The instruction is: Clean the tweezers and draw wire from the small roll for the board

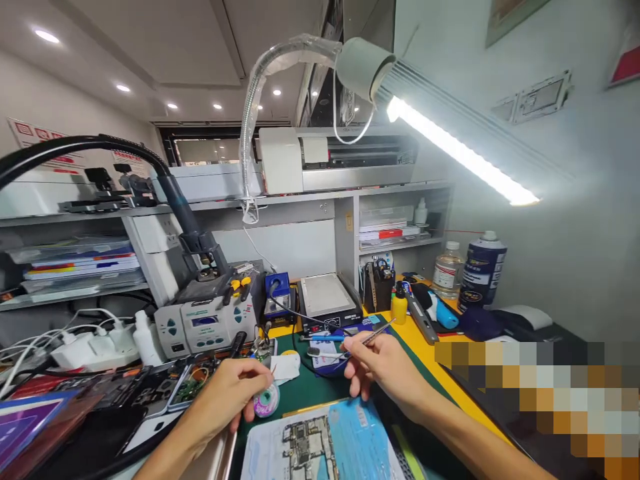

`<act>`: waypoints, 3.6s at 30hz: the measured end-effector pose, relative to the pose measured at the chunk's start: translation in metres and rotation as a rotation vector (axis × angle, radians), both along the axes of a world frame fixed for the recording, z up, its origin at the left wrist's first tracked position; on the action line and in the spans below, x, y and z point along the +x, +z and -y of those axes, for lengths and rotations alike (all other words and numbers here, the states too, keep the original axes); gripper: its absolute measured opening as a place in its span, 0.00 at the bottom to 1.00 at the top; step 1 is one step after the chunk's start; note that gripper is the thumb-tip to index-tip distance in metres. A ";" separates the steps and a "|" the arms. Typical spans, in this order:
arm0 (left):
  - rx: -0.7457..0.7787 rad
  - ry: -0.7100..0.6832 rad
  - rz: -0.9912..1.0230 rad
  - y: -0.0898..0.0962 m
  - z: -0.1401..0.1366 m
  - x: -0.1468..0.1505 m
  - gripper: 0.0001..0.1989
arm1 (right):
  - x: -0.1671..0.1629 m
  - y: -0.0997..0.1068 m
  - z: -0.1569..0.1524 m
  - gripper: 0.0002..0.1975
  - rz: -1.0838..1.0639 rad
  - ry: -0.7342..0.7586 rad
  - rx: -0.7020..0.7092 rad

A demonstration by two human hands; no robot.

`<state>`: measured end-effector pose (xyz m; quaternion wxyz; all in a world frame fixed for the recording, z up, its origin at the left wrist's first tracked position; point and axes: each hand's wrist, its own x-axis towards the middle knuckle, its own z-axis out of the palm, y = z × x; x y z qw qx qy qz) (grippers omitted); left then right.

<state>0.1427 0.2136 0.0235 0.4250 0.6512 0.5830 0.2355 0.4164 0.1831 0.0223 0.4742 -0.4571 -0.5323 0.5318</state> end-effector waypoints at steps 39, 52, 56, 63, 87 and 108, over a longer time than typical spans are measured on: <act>-0.015 0.014 -0.235 0.007 0.003 -0.005 0.13 | 0.004 -0.004 -0.002 0.21 -0.058 -0.004 -0.037; 0.168 -0.140 -0.252 0.022 0.007 -0.014 0.11 | -0.007 0.001 0.013 0.24 -0.068 -0.052 -0.047; 0.264 -0.157 -0.311 0.019 0.011 -0.012 0.11 | -0.013 -0.001 0.017 0.22 -0.099 -0.016 -0.040; 0.405 -0.139 -0.424 0.013 0.015 -0.007 0.10 | -0.015 -0.002 0.019 0.21 -0.085 0.000 -0.025; 0.319 -0.326 -0.430 0.014 0.014 -0.024 0.09 | -0.015 -0.003 0.018 0.22 -0.057 -0.021 -0.089; 0.303 -0.235 -0.201 0.033 0.026 -0.016 0.13 | -0.012 0.002 0.019 0.22 -0.087 0.029 -0.113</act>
